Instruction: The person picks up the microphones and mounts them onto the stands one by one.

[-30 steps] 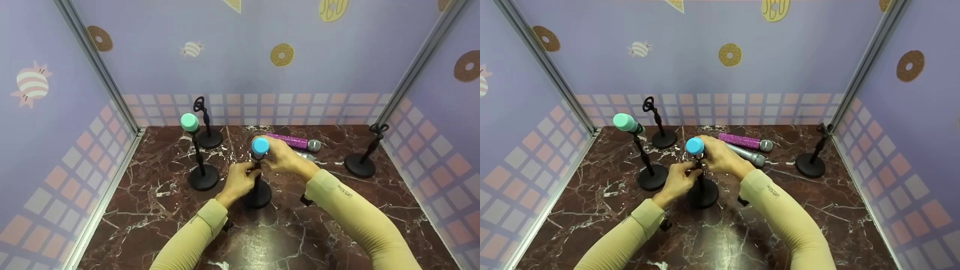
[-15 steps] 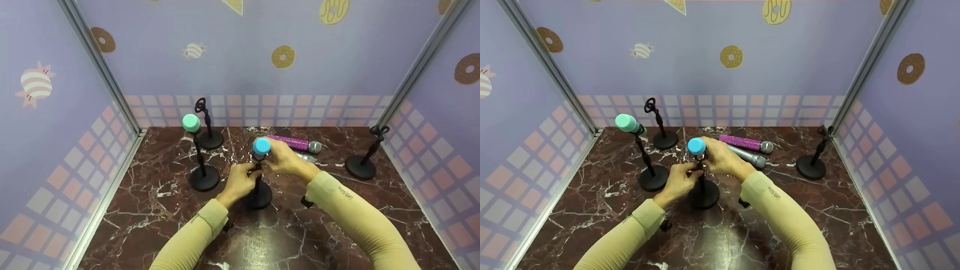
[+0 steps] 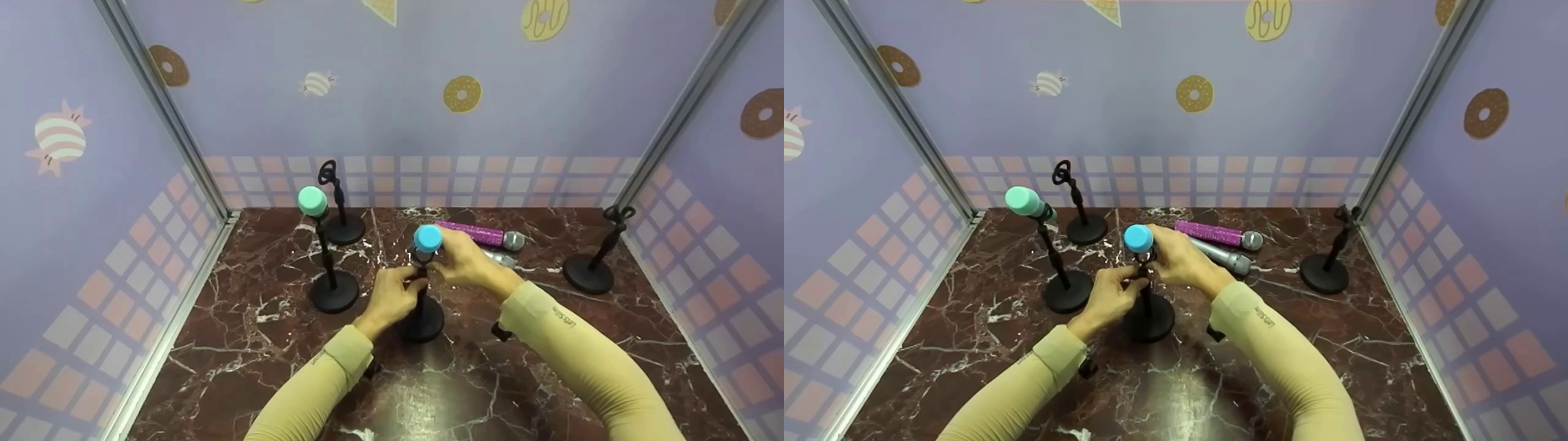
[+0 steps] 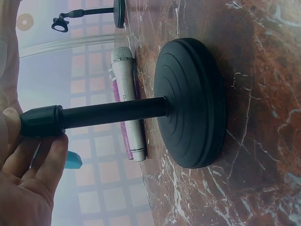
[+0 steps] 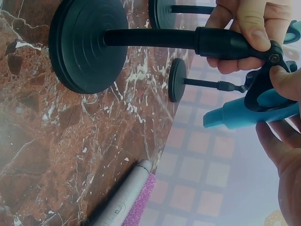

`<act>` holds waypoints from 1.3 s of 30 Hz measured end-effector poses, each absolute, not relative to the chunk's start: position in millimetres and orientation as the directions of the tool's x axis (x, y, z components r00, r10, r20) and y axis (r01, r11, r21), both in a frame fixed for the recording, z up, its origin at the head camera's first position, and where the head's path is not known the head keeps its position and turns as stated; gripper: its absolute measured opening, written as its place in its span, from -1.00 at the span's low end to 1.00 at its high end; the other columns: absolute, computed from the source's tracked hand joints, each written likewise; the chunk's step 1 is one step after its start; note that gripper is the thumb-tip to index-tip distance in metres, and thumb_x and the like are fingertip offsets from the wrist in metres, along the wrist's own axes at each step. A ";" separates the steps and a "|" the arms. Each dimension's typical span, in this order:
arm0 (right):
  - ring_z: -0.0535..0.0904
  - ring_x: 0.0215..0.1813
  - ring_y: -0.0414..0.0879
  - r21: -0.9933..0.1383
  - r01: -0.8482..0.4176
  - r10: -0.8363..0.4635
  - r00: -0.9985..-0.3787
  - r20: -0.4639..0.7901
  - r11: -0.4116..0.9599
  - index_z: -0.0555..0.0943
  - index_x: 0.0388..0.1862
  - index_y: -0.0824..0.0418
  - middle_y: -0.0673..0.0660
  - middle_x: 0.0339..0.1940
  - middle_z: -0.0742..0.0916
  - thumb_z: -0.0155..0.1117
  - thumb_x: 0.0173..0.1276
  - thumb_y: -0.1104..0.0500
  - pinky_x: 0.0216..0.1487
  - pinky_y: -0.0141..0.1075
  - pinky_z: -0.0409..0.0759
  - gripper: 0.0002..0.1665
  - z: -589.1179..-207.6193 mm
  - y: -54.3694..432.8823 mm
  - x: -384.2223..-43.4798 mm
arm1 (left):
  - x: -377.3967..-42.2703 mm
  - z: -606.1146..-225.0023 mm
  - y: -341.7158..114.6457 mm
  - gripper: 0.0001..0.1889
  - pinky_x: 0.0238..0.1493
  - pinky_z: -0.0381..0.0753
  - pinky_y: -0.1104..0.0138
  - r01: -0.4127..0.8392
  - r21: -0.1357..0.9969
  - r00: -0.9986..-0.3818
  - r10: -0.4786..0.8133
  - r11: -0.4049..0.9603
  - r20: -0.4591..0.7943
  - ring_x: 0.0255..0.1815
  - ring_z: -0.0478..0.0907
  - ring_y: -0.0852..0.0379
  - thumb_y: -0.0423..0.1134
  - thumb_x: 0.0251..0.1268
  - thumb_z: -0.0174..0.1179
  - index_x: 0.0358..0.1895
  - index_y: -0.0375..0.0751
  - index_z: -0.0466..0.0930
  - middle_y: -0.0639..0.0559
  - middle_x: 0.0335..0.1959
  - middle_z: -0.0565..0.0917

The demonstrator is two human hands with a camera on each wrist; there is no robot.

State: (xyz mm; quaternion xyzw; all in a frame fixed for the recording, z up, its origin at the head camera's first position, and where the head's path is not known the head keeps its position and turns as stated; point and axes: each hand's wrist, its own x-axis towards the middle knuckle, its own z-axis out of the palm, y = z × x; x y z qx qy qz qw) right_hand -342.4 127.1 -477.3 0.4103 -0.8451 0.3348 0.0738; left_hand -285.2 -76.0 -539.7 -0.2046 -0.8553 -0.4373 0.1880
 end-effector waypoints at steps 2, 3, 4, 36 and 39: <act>0.81 0.31 0.25 -0.507 -0.737 -0.642 -0.659 0.392 0.446 0.62 0.36 0.29 0.25 0.19 0.84 0.50 0.25 0.52 0.49 0.08 0.75 -0.32 -476.9 126.5 -342.4 | -285.3 -539.8 -76.1 -0.95 -0.13 0.85 0.10 0.515 0.671 -0.846 0.187 0.533 0.500 -0.21 0.93 0.00 -0.34 0.34 0.46 -0.28 -0.14 0.90 -0.04 -0.25 0.96; 0.81 0.31 0.25 -0.506 -0.733 -0.640 -0.664 0.388 0.454 0.62 0.35 0.29 0.25 0.19 0.84 0.51 0.25 0.52 0.49 0.09 0.75 -0.34 -476.8 126.4 -342.4 | -285.1 -539.8 -76.1 -0.95 -0.13 0.85 0.10 0.513 0.673 -0.847 0.187 0.533 0.498 -0.21 0.93 -0.01 -0.34 0.34 0.46 -0.28 -0.15 0.90 -0.04 -0.25 0.96; 0.81 0.31 0.26 -0.504 -0.731 -0.638 -0.667 0.385 0.461 0.63 0.33 0.29 0.26 0.18 0.85 0.51 0.25 0.51 0.48 0.09 0.76 -0.35 -476.6 126.3 -342.4 | -285.0 -539.8 -76.1 -0.95 -0.13 0.85 0.10 0.512 0.674 -0.848 0.187 0.533 0.496 -0.21 0.93 -0.01 -0.34 0.34 0.46 -0.27 -0.16 0.90 -0.04 -0.24 0.96; 0.87 0.22 0.28 -0.459 -0.774 -0.661 -0.622 0.419 0.437 0.63 0.27 0.32 0.30 0.13 0.89 0.53 0.35 0.44 0.37 0.06 0.82 -0.47 -482.6 130.3 -343.1 | -286.9 -541.6 -76.9 -0.96 -0.15 0.85 0.02 0.532 0.648 -0.832 0.192 0.546 0.521 -0.25 0.93 -0.04 -0.33 0.32 0.51 -0.24 -0.18 0.92 -0.06 -0.27 0.95; 0.88 0.21 0.29 -0.455 -0.773 -0.660 -0.624 0.418 0.443 0.65 0.25 0.32 0.31 0.12 0.89 0.52 0.37 0.44 0.34 0.05 0.84 -0.51 -482.8 130.2 -342.4 | -286.9 -540.8 -76.5 -0.94 -0.14 0.85 0.03 0.545 0.637 -0.822 0.198 0.545 0.534 -0.24 0.94 -0.05 -0.33 0.32 0.52 -0.21 -0.21 0.92 -0.07 -0.27 0.95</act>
